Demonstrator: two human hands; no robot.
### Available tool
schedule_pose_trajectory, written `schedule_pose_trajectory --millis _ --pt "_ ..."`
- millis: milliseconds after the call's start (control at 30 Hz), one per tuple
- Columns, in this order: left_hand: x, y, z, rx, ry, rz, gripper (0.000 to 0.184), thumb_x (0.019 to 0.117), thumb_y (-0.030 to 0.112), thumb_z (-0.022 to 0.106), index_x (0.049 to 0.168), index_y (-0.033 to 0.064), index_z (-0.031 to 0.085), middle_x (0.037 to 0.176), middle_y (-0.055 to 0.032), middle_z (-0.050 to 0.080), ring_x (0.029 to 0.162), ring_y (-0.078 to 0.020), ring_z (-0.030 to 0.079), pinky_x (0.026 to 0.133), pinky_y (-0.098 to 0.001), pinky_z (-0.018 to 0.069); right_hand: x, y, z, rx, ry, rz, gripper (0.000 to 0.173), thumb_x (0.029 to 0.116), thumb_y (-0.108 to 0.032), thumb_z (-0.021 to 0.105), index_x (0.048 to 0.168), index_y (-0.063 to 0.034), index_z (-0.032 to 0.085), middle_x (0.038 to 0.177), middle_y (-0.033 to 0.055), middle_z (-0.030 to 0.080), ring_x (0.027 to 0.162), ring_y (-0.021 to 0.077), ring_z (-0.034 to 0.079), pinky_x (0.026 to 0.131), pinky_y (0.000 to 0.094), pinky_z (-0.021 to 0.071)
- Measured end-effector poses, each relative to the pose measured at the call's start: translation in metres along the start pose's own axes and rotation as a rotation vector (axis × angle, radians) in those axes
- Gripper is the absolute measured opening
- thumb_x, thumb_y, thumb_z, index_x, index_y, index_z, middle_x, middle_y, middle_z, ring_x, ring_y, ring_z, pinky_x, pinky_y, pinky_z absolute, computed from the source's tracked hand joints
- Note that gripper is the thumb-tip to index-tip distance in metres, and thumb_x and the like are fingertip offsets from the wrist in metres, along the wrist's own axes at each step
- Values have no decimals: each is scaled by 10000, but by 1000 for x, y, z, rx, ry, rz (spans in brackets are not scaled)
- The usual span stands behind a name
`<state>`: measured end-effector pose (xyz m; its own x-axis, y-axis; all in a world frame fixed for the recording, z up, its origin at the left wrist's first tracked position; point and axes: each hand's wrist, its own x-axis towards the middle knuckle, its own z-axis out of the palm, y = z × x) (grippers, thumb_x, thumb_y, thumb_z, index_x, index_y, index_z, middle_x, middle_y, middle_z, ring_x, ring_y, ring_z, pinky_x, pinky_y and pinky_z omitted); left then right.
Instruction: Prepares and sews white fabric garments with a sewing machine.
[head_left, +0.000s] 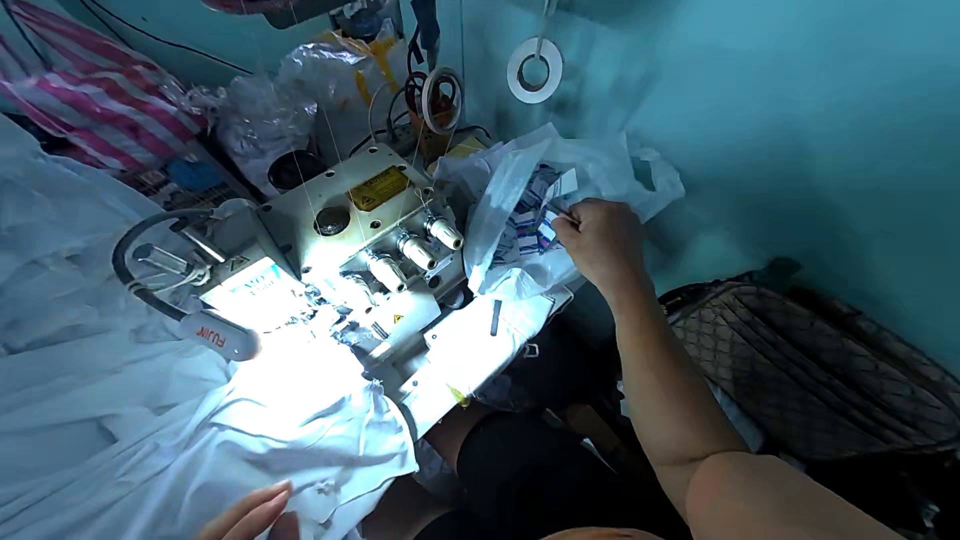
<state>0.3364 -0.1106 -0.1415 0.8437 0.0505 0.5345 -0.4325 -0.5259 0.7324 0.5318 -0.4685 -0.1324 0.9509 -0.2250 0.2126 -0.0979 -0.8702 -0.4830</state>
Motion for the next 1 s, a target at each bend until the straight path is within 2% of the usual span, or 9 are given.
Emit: schedule_pose_trajectory --millis 200,367,467,567,667,733,833,900,1000 --pt "-4 12 24 -139 -131 -134 159 1021 132 601 1113 205 709 1081 162 695 989 56 650 860 -159 555 -7 1 -2 1 62 -6 286 1033 -172 593 1008 83 717 986 277 702 939 463 672 789 653 468" --pt "-7 16 33 -236 -181 -184 131 1016 148 619 1085 199 718 1052 153 705 959 50 661 845 -155 563 -11 4 7 130 276 -163 262 1015 -144 601 1016 80 737 918 240 707 809 372 673 724 542 500" --pt "-7 19 51 -407 -213 -309 179 1042 233 580 1088 209 751 1004 141 735 900 17 691 813 -189 591 -30 -6 12 295 468 -524 172 979 -76 639 965 76 718 797 158 643 671 154 582 599 244 471" --pt "-5 15 77 -699 -192 -586 408 1073 394 481 1126 95 753 1022 34 777 912 -73 737 830 -255 613 -82 -33 30 370 325 -1002 164 1017 -126 573 978 -11 684 865 129 697 758 197 659 675 307 539" --pt "-4 9 92 -859 17 -814 287 1046 133 482 938 65 740 885 -10 774 812 -89 745 776 -267 627 -133 -54 68 467 106 -1269 191 1022 -57 523 976 -6 701 777 115 670 591 218 538 538 335 411" --pt "-8 3 94 -775 99 -818 257 989 -7 522 875 45 747 823 -4 761 762 -63 721 750 -249 612 -152 -57 86 513 22 -1274 185 1006 -21 520 959 4 697 737 106 645 555 207 500 511 325 371" --pt "-21 -7 87 -585 125 -736 212 969 -26 566 862 37 738 752 44 722 685 -2 665 674 -185 566 -165 -60 98 609 -102 -1160 158 1000 -72 579 961 -6 716 798 130 699 603 205 598 538 312 454" --pt "-27 -12 79 -493 88 -682 184 974 -18 572 892 21 732 788 43 739 727 -20 698 723 -213 600 -163 -61 98 738 -216 -990 178 1002 -157 637 974 -6 727 845 121 718 717 150 667 641 239 529" --pt "-33 -16 71 -394 -29 -603 140 961 -10 578 910 -7 709 823 33 738 771 -16 705 755 -209 600 -152 -71 90 857 -474 -667 234 956 -198 666 996 21 738 851 50 668 712 -3 558 643 105 458"
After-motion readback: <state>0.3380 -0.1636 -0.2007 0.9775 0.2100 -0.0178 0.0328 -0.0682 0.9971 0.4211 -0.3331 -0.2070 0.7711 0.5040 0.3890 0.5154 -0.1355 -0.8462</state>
